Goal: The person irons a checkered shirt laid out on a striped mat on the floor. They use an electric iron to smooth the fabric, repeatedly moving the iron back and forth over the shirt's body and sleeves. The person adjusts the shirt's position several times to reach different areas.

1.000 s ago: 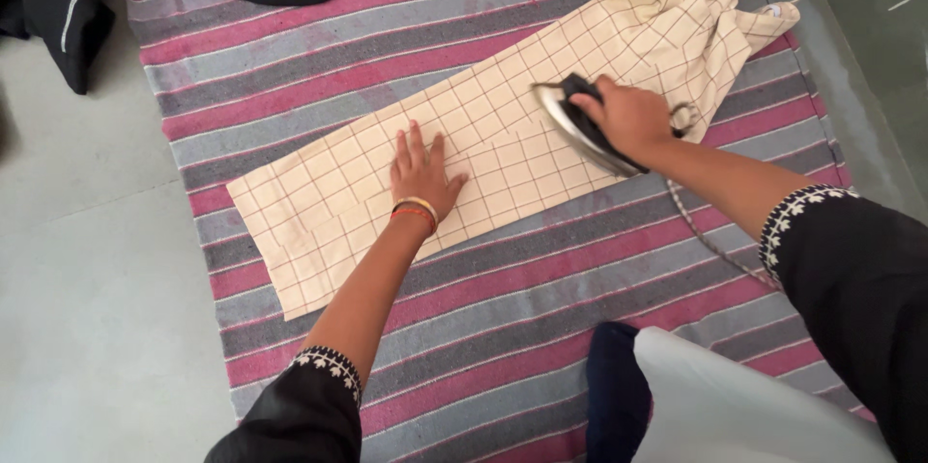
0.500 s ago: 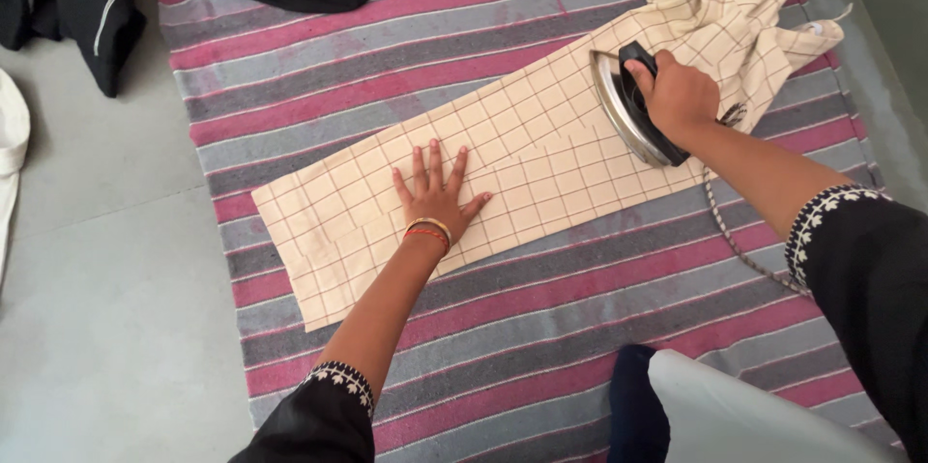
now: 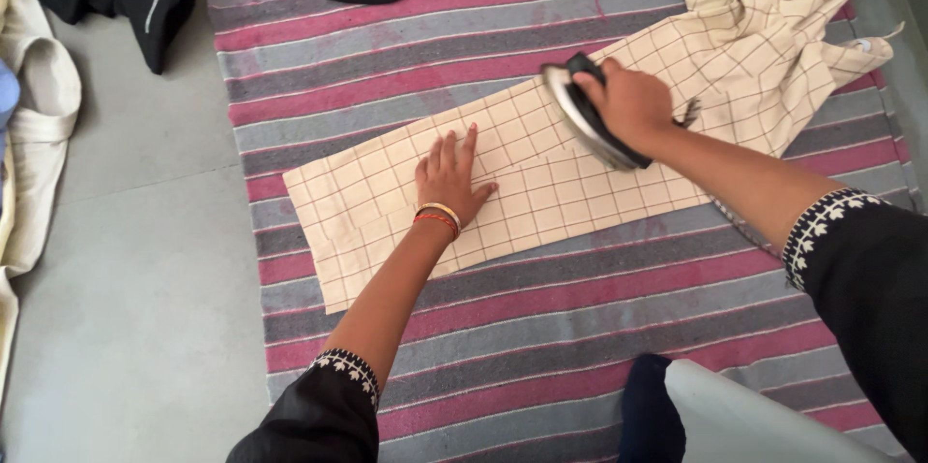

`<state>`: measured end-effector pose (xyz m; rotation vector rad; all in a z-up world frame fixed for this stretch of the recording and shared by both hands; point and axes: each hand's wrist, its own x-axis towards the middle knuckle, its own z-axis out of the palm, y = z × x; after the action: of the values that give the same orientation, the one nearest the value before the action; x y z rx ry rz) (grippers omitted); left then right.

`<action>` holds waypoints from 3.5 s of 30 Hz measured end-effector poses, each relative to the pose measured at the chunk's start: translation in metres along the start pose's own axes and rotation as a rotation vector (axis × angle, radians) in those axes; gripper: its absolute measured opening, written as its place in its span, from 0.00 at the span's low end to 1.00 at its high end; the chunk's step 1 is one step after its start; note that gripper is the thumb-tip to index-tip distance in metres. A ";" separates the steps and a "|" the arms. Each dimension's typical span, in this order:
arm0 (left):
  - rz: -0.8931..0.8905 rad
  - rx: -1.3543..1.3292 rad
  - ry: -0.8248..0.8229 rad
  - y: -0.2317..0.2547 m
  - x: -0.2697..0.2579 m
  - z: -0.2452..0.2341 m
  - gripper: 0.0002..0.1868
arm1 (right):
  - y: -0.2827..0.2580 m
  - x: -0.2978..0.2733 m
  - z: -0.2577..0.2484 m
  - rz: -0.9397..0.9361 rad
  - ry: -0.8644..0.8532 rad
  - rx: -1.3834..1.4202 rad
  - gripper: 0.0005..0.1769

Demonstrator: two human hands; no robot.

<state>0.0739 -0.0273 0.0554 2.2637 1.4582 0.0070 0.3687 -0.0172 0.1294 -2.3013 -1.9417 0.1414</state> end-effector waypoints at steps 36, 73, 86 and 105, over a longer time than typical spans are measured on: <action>-0.663 -0.205 0.577 -0.192 -0.026 -0.051 0.15 | -0.241 -0.014 0.030 -0.599 -0.059 0.084 0.30; -0.442 -0.432 0.588 -0.255 -0.024 -0.022 0.15 | -0.268 -0.068 0.039 -0.933 -0.190 0.113 0.31; -0.657 -0.210 0.468 -0.225 -0.023 -0.040 0.14 | -0.288 -0.105 0.048 -1.142 -0.292 0.096 0.33; -0.370 0.101 0.692 -0.202 -0.035 -0.013 0.21 | -0.170 -0.046 0.027 -0.896 -0.039 0.085 0.30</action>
<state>-0.1193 0.0165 0.0010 2.1259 2.2481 0.6726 0.1913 -0.0334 0.1287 -1.1964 -2.6897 0.1636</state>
